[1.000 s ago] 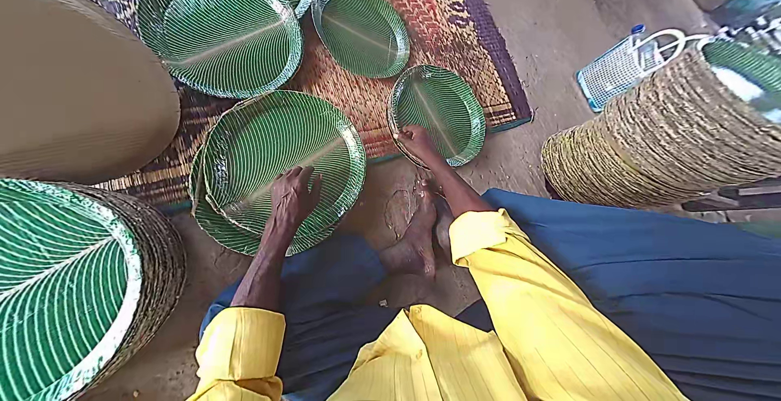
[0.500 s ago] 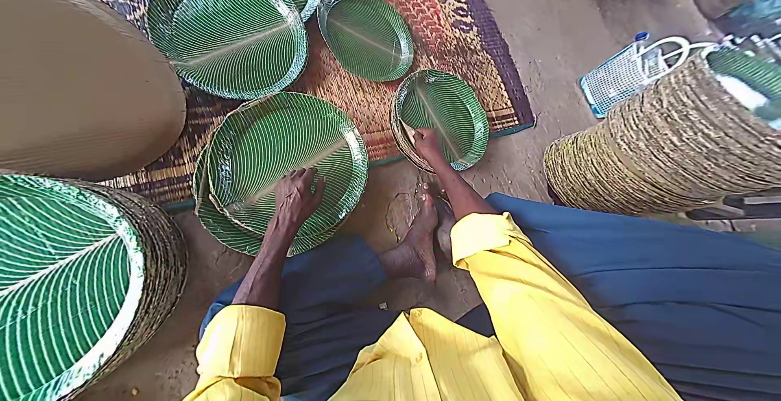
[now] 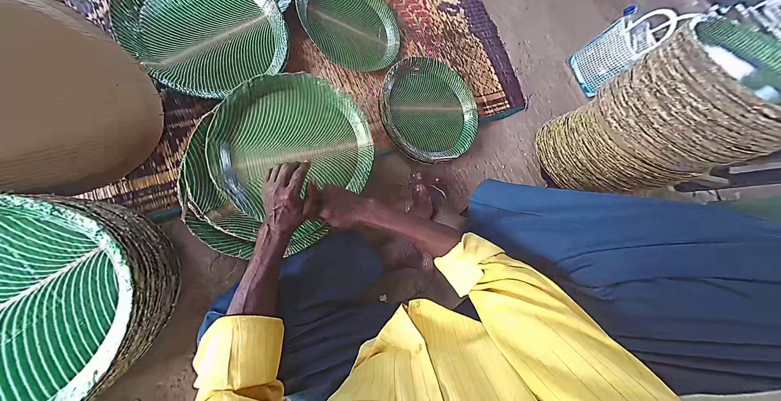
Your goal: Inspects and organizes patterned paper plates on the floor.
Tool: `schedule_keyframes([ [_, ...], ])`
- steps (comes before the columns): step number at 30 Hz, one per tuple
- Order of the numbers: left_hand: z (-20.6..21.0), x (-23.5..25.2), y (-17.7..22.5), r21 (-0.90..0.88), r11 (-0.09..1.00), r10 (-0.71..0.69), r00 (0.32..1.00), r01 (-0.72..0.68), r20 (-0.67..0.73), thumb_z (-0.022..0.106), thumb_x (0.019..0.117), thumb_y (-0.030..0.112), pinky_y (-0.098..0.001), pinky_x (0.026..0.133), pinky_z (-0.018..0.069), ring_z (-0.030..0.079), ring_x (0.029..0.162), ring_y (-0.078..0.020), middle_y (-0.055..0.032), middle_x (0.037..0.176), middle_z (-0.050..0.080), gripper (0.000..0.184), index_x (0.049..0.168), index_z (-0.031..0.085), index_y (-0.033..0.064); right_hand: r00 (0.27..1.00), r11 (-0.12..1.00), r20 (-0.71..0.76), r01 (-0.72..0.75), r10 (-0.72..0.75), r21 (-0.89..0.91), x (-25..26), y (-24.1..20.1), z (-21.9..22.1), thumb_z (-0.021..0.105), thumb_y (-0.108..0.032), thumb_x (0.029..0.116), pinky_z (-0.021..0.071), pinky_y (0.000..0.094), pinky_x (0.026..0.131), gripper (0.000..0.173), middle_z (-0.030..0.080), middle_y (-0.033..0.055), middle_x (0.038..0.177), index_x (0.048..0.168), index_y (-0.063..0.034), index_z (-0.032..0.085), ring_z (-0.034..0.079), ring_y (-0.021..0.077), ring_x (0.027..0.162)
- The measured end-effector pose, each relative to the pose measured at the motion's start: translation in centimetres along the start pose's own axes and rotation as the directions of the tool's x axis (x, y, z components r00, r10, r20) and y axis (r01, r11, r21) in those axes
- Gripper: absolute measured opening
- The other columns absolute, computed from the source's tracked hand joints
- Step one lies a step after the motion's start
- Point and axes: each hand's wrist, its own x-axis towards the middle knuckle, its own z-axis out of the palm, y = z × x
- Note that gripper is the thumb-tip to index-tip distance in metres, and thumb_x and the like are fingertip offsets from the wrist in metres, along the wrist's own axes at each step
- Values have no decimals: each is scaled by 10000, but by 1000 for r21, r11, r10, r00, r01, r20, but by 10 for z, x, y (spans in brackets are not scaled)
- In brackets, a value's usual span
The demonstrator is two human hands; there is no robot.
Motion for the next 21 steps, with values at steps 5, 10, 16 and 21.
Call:
schedule_keyframes([
  [5,1,6,0,153,943,-332,799,296,501,556,1032,320,-640,890,494,647,1078,-465,-256,1095,688,395,1187,705,-11,993,995,67,-99,99,-3,-28,28,-14,667,-245,980,555,508,853,263,734,157,960,935,-9,774,707,327,971],
  [10,-4,13,5,229,902,-428,698,365,574,594,1026,299,-645,914,493,657,1072,-463,-274,1123,678,387,1233,683,-16,729,803,-380,-592,569,66,-57,86,-84,713,-224,966,581,488,903,267,717,189,1079,1078,15,755,708,307,998],
  [16,-2,10,-1,174,908,-412,737,381,536,558,1040,290,-642,893,516,700,1011,-440,-246,1069,717,368,1210,695,-6,323,364,-285,-925,903,107,-107,141,-96,690,-347,989,485,576,1036,487,613,284,1304,1308,19,654,609,422,1208],
  [21,4,5,-5,40,943,-317,857,330,405,568,1020,231,-636,816,545,727,900,-429,-238,960,736,340,1164,713,-42,314,347,-224,-929,922,128,-115,145,-94,663,-278,1013,471,561,1043,392,655,263,1244,1264,22,682,619,406,1192],
])
